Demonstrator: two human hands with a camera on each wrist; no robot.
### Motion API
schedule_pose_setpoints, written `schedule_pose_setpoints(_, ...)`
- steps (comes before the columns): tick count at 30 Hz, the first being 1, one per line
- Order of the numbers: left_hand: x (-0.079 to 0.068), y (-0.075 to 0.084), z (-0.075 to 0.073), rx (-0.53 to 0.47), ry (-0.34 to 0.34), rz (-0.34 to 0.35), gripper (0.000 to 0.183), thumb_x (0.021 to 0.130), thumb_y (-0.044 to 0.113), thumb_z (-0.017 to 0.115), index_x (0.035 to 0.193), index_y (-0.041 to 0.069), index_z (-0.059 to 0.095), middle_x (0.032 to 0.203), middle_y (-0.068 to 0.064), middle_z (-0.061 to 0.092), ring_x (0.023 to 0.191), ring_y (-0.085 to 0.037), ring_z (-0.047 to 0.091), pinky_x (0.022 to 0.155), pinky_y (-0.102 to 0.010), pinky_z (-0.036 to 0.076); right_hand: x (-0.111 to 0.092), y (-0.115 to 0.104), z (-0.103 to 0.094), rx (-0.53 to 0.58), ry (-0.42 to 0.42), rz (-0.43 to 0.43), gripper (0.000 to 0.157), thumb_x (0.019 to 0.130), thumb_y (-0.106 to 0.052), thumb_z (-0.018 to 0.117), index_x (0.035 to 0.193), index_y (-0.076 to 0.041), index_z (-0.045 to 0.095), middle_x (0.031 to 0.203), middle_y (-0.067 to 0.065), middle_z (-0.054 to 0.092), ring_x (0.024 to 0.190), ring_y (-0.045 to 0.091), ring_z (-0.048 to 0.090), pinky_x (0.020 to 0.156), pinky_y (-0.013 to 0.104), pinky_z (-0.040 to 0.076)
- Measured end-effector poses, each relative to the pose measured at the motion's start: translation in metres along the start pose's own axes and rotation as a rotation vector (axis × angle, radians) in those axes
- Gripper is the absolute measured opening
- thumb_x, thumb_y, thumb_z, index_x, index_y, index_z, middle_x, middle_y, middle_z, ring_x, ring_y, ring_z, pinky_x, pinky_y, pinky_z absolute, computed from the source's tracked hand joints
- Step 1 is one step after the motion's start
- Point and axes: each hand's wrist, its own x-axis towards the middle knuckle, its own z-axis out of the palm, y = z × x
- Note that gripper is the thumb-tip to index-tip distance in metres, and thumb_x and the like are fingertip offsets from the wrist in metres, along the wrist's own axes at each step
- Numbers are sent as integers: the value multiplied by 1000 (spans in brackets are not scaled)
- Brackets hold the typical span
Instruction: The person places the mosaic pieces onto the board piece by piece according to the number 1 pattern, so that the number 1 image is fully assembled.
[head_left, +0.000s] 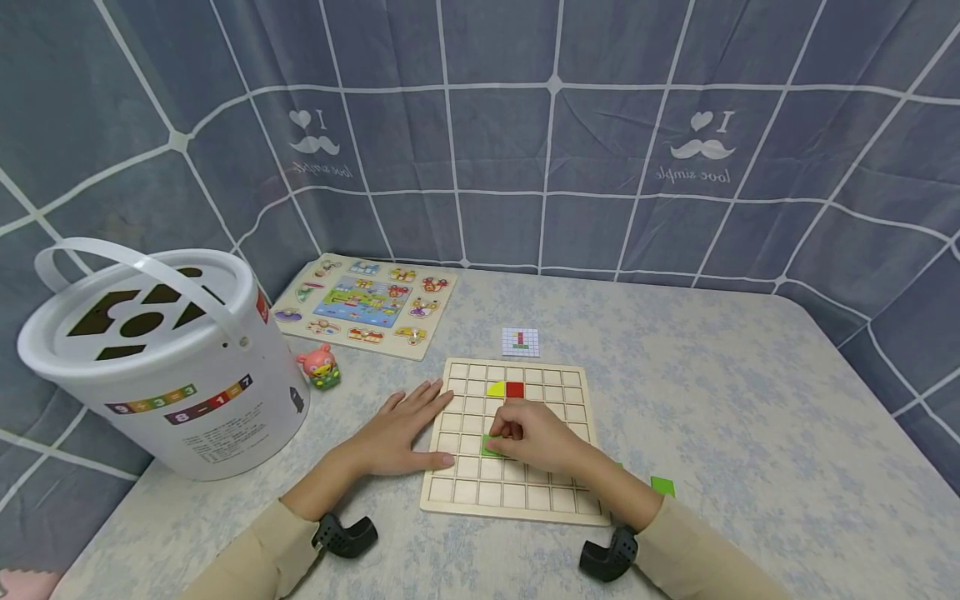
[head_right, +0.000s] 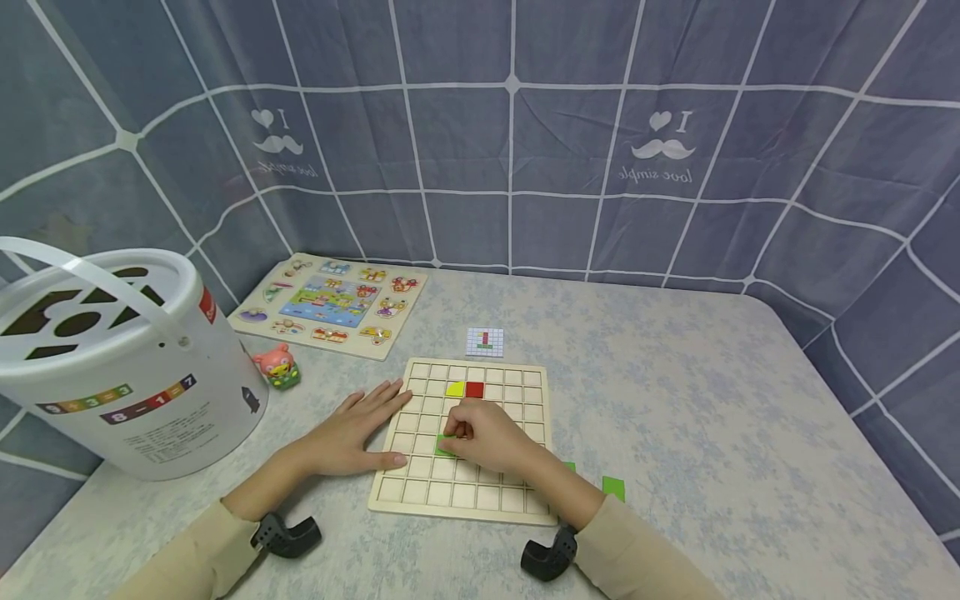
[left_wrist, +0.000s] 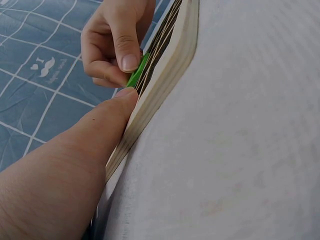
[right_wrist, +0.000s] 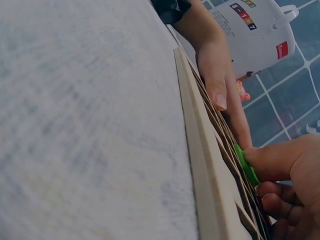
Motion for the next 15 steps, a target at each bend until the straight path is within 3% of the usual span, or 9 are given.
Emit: schedule_pose_setpoints(15,1,-2,1,10,16,15,93,86,63,61,156,12,25,161,-12,17,148,-30,11,114,-57,9,0,0,0,1,13,18,5,87,-14,75,85,-15,71,75,-12,57,62,3,47,57,23,43)
